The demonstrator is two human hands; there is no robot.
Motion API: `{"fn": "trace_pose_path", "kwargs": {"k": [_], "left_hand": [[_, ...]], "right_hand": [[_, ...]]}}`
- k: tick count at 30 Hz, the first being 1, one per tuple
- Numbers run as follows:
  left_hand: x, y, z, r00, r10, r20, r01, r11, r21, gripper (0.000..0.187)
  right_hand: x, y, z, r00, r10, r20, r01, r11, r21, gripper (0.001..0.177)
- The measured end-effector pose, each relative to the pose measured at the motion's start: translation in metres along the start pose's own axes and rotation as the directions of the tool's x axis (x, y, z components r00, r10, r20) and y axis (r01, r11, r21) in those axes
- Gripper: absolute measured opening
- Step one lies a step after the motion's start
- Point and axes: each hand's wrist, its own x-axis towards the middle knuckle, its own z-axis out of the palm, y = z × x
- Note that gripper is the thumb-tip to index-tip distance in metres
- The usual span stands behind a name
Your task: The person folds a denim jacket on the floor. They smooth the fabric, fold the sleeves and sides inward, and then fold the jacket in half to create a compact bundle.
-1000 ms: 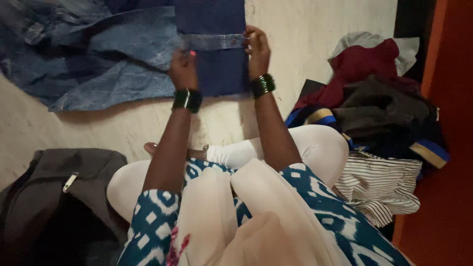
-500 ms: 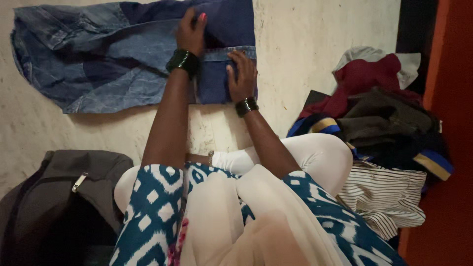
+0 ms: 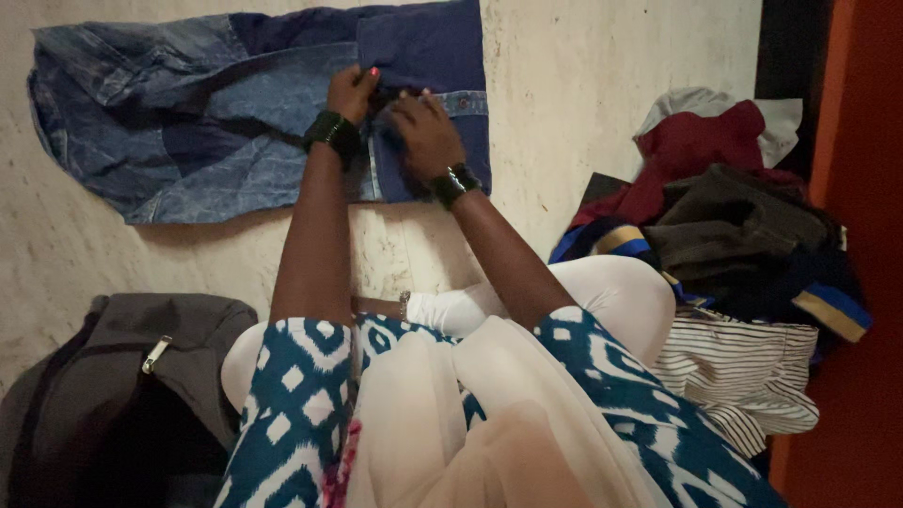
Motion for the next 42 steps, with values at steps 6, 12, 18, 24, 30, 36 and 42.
{"fn": "trace_pose_path", "kwargs": {"k": [6, 12, 18, 24, 30, 36, 42], "left_hand": [[0.010, 0.006, 0.001, 0.993, 0.115, -0.019, -0.101, 0.935, 0.339, 0.032], [-0.022, 0.063, -0.026, 0.985, -0.099, 0.143, 0.070, 0.978, 0.196, 0.028], [-0.074, 0.109, -0.024, 0.978, -0.137, -0.156, 0.169, 0.961, 0.217, 0.030], [-0.153, 0.126, 0.000, 0.863, 0.429, -0.268, -0.243, 0.817, 0.523, 0.052], [-0.188, 0.112, 0.024, 0.961, 0.083, 0.263, -0.269, 0.501, 0.822, 0.086], [-0.184, 0.091, -0.013, 0.987, 0.008, 0.158, -0.147, 0.412, 0.899, 0.085], [-0.208, 0.090, 0.005, 0.982, -0.009, 0.189, -0.160, 0.498, 0.852, 0.094]], "right_hand": [[0.043, -0.005, -0.047, 0.896, 0.310, 0.317, -0.307, 0.950, -0.063, 0.027], [0.021, 0.038, -0.055, 0.942, 0.264, 0.208, -0.336, 0.757, 0.560, 0.017], [0.015, 0.036, -0.014, 0.948, 0.304, -0.089, -0.278, 0.933, 0.230, 0.051], [-0.020, 0.021, 0.005, 0.796, 0.545, -0.263, -0.573, 0.819, -0.036, 0.062], [-0.027, 0.013, 0.013, 0.908, 0.346, 0.237, -0.307, 0.933, -0.186, 0.072], [-0.051, 0.071, -0.015, 0.881, 0.380, 0.282, -0.313, 0.915, -0.255, 0.072], [-0.093, 0.163, -0.025, 0.959, 0.281, -0.031, -0.283, 0.950, -0.133, 0.056]]}}
